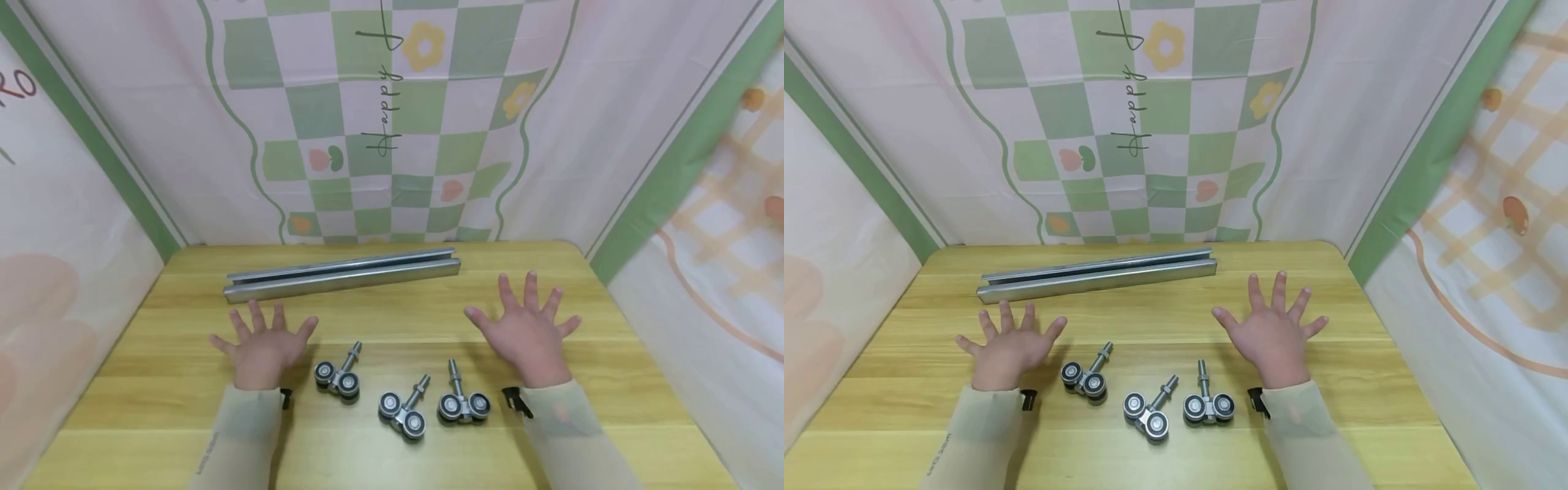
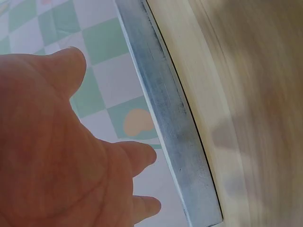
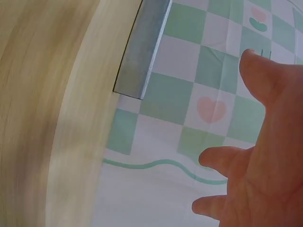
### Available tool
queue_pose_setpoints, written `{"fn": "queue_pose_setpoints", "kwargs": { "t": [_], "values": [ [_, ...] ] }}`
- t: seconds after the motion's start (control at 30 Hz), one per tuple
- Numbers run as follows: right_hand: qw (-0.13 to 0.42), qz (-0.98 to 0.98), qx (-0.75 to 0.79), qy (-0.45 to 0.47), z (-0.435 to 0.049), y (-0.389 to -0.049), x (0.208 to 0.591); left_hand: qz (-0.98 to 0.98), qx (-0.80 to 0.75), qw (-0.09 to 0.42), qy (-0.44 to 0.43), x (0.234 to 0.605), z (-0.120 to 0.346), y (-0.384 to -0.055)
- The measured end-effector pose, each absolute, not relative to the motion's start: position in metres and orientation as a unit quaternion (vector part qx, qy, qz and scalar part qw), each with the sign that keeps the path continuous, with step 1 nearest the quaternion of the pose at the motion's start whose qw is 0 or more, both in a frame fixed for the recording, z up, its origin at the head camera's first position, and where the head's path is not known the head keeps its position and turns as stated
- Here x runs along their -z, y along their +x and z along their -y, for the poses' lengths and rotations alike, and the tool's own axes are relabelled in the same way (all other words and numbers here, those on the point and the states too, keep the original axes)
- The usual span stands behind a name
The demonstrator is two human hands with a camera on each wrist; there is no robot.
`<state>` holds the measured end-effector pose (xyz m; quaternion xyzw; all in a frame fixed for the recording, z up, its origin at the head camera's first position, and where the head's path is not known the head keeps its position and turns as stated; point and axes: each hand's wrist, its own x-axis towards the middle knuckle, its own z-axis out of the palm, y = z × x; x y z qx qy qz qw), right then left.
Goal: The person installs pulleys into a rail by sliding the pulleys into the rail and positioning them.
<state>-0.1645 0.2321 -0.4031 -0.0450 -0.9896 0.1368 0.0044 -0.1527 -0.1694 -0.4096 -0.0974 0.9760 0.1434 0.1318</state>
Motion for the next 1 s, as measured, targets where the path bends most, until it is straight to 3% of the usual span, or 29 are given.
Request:
{"fn": "queue_pose_setpoints", "kwargs": {
  "t": [0.33, 0.57, 0.77, 1.0],
  "values": [
    [0.059, 0.973, -0.221, 0.038, -0.247, -0.216, 0.425, -0.968, -0.248, 0.027, 0.005, 0.422, 0.203, -0.178],
    [0.02, 0.941, -0.331, 0.063, -0.247, -0.242, 0.42, -0.928, -0.368, -0.046, -0.042, 0.418, 0.236, -0.191],
    [-0.029, 0.901, -0.431, 0.042, -0.241, -0.258, 0.419, -0.873, -0.466, -0.041, -0.137, 0.409, 0.255, -0.195],
    [-0.034, 0.889, -0.455, 0.035, -0.237, -0.276, 0.423, -0.816, -0.548, 0.006, -0.186, 0.407, 0.271, -0.202]
  ]
}}
